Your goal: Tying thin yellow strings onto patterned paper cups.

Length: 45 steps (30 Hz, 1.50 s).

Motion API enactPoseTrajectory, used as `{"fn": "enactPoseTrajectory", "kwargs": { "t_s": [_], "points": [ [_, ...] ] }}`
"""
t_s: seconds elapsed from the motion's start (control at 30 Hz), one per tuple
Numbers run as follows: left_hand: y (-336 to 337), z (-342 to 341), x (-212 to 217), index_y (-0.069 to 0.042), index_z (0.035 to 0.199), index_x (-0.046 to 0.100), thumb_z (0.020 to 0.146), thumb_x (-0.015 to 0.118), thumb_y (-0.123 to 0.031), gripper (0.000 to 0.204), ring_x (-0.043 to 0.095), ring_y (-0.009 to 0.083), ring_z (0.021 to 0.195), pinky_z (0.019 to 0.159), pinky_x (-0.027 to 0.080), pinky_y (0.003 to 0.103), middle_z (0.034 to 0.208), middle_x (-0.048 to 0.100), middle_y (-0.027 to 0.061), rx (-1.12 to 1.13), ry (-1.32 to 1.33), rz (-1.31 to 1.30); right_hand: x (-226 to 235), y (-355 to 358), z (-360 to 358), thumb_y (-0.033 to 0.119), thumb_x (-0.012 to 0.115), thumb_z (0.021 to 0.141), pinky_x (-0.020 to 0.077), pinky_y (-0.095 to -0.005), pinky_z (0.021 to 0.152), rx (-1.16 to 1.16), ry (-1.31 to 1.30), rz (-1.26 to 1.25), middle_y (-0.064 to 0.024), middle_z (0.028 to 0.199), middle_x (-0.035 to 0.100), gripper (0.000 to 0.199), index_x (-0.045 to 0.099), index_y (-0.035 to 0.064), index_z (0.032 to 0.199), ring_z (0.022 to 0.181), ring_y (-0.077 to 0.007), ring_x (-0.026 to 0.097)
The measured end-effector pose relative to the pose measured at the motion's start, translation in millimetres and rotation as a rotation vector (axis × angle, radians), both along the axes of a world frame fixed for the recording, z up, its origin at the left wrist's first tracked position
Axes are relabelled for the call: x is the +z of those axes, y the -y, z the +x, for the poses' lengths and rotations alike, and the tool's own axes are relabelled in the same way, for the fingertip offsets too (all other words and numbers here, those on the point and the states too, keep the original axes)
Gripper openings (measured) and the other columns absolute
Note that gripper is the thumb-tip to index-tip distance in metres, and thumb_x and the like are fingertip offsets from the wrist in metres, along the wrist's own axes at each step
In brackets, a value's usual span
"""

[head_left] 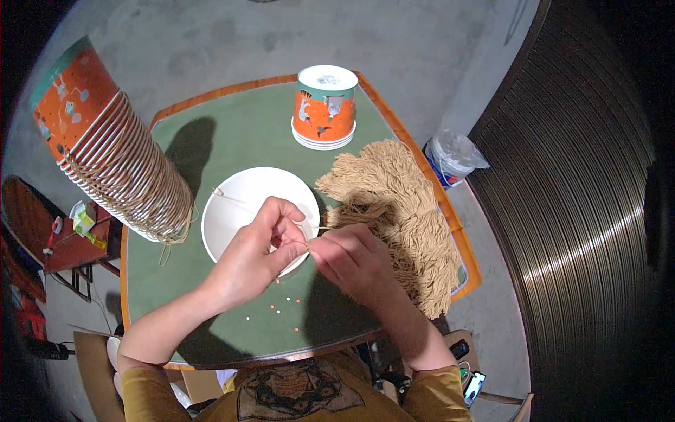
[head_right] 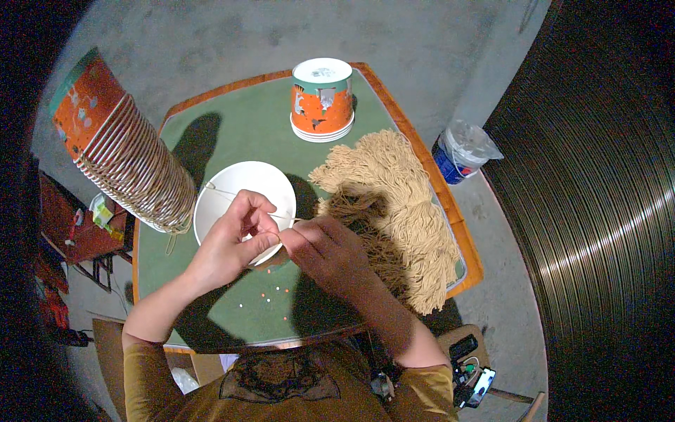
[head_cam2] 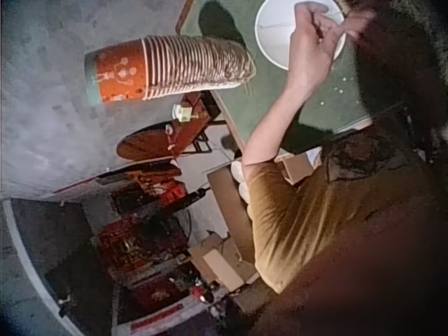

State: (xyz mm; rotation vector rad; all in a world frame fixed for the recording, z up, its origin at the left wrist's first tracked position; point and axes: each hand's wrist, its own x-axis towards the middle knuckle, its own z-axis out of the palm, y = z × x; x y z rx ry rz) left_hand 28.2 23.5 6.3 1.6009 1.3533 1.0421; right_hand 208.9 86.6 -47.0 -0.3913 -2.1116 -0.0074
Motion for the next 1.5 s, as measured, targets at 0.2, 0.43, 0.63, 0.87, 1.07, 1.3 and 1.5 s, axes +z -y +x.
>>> {"fn": "enactPoseTrajectory", "kwargs": {
  "t_s": [0.2, 0.43, 0.63, 0.87, 1.07, 1.3, 1.5],
  "points": [
    [5, 3, 1, -0.003, 0.110, 0.042, 0.089, 0.058, -0.001, 0.027, 0.055, 0.0124, 0.074, 0.071, 0.047, 0.029, 0.080, 0.054, 0.0041, -0.008, -0.078, 0.063, 32, -1, -6, 0.016, 0.069, 0.072, 0.0499, -0.0337, 0.067, -0.061, 0.373, -0.086, -0.0054, 0.074, 0.054, 0.020, 0.060, 0.0100, 0.089, 0.074, -0.0243, 0.058],
    [2, -3, -7, -0.004, 0.109, 0.042, 0.088, 0.058, -0.001, 0.027, 0.054, 0.0113, 0.073, 0.071, 0.047, 0.028, 0.080, 0.053, 0.0029, -0.016, -0.039, 0.094, 29, -12, 2, 0.021, 0.058, 0.083, 0.0456, -0.0296, 0.060, 0.293, 0.046, -1.512, 0.0018, 0.068, 0.051, 0.016, 0.060, 0.0055, 0.089, 0.063, -0.0127, 0.053],
    [1, -2, -4, -0.003, 0.107, 0.044, 0.087, 0.059, 0.000, 0.025, 0.052, 0.0090, 0.074, 0.073, 0.045, 0.026, 0.081, 0.054, 0.0015, -0.010, 0.000, 0.058, 5, 4, 4, 0.015, 0.062, 0.085, 0.0475, -0.0270, 0.056, 0.187, -0.180, -1.073, -0.0016, 0.072, 0.057, 0.018, 0.058, 0.0070, 0.100, 0.061, -0.0119, 0.056],
    [-4, -5, -5, -0.004, 0.109, 0.044, 0.087, 0.056, 0.003, 0.026, 0.048, 0.0062, 0.077, 0.073, 0.043, 0.021, 0.086, 0.053, -0.0007, -0.084, 0.196, -0.033, -13, 7, -3, 0.013, 0.067, 0.083, 0.0525, -0.0313, 0.058, 0.166, -0.163, -0.506, -0.0112, 0.091, 0.063, 0.025, 0.053, 0.0071, 0.103, 0.067, -0.0212, 0.063],
    [-3, -6, -1, -0.004, 0.110, 0.045, 0.087, 0.055, 0.005, 0.027, 0.048, 0.0047, 0.078, 0.074, 0.042, 0.019, 0.088, 0.053, -0.0010, -0.097, 0.280, -0.111, -8, 16, -8, 0.010, 0.066, 0.083, 0.0523, -0.0309, 0.058, 0.080, -0.182, -0.605, -0.0100, 0.093, 0.063, 0.021, 0.052, 0.0066, 0.098, 0.067, -0.0205, 0.063],
    [-2, -5, -3, -0.004, 0.110, 0.044, 0.087, 0.056, 0.003, 0.027, 0.048, 0.0055, 0.079, 0.074, 0.042, 0.021, 0.087, 0.052, -0.0007, -0.082, 0.266, -0.096, -11, 18, -10, 0.012, 0.065, 0.085, 0.0495, -0.0296, 0.055, 0.124, -0.198, -0.709, -0.0086, 0.083, 0.062, 0.019, 0.052, 0.0055, 0.097, 0.061, -0.0163, 0.059],
    [1, -8, 1, -0.004, 0.110, 0.045, 0.087, 0.057, 0.002, 0.027, 0.047, 0.0068, 0.078, 0.075, 0.043, 0.022, 0.086, 0.052, -0.0007, -0.108, 0.096, -0.041, -7, 20, -15, 0.015, 0.060, 0.090, 0.0476, -0.0290, 0.054, 0.115, -0.213, -0.870, -0.0055, 0.066, 0.058, 0.012, 0.054, 0.0051, 0.094, 0.057, -0.0129, 0.057]
  ]
}}
